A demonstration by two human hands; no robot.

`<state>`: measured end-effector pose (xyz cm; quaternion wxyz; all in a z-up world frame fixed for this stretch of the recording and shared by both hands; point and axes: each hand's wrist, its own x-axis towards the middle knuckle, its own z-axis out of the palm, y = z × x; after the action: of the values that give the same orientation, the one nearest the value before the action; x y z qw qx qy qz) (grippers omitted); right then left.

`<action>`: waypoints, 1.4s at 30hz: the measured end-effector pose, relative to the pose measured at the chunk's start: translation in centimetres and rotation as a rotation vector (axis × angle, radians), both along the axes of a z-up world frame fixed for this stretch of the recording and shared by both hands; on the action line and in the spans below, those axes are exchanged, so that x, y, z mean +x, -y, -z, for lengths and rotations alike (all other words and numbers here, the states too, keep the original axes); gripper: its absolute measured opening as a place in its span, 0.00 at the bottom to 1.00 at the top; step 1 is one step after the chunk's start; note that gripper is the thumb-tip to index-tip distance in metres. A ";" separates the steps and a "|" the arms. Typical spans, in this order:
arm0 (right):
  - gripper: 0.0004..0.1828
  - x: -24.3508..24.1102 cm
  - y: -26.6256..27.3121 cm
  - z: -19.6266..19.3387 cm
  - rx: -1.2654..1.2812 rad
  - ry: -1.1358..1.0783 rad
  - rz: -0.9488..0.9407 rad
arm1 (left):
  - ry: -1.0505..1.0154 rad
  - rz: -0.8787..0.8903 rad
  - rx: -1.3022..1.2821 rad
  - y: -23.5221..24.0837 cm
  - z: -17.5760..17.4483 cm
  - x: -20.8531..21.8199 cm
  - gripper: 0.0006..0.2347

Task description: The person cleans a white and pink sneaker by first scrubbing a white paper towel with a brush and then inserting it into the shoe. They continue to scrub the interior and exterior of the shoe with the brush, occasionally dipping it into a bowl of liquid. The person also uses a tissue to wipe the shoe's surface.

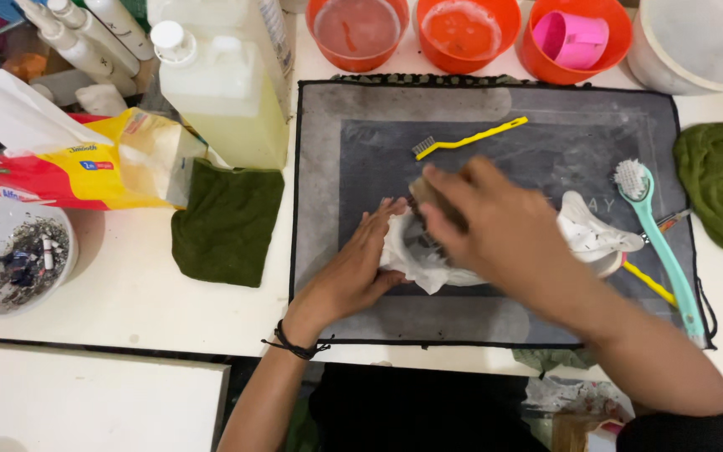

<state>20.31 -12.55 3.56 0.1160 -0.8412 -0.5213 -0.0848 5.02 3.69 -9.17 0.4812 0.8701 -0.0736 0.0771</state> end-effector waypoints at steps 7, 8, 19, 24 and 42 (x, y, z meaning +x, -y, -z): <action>0.22 4.6 -5.9 -6.4 -0.530 -0.445 -0.017 | 0.045 -0.050 0.060 0.1 0.0 -0.1 0.38; 0.22 5.8 -6.7 -4.4 -0.526 -0.448 -0.015 | 0.044 -0.047 0.064 0.0 0.0 -0.2 0.38; 0.33 3.3 -1.1 -5.5 -0.145 -0.421 -0.146 | -0.040 -0.025 0.001 -0.9 0.5 0.0 0.38; 0.28 -1.8 2.4 -2.2 0.003 -0.140 -0.042 | -0.014 -0.063 0.048 -0.4 1.1 -0.2 0.36; 0.36 -8.8 12.5 15.8 0.815 -0.278 0.098 | 0.002 -0.203 0.206 6.1 -0.7 -4.5 0.43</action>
<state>11.46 -25.05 -12.21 0.5034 -0.7539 -0.3841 -0.1751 0.54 -2.39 -8.52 0.3791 0.9178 0.0070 0.1180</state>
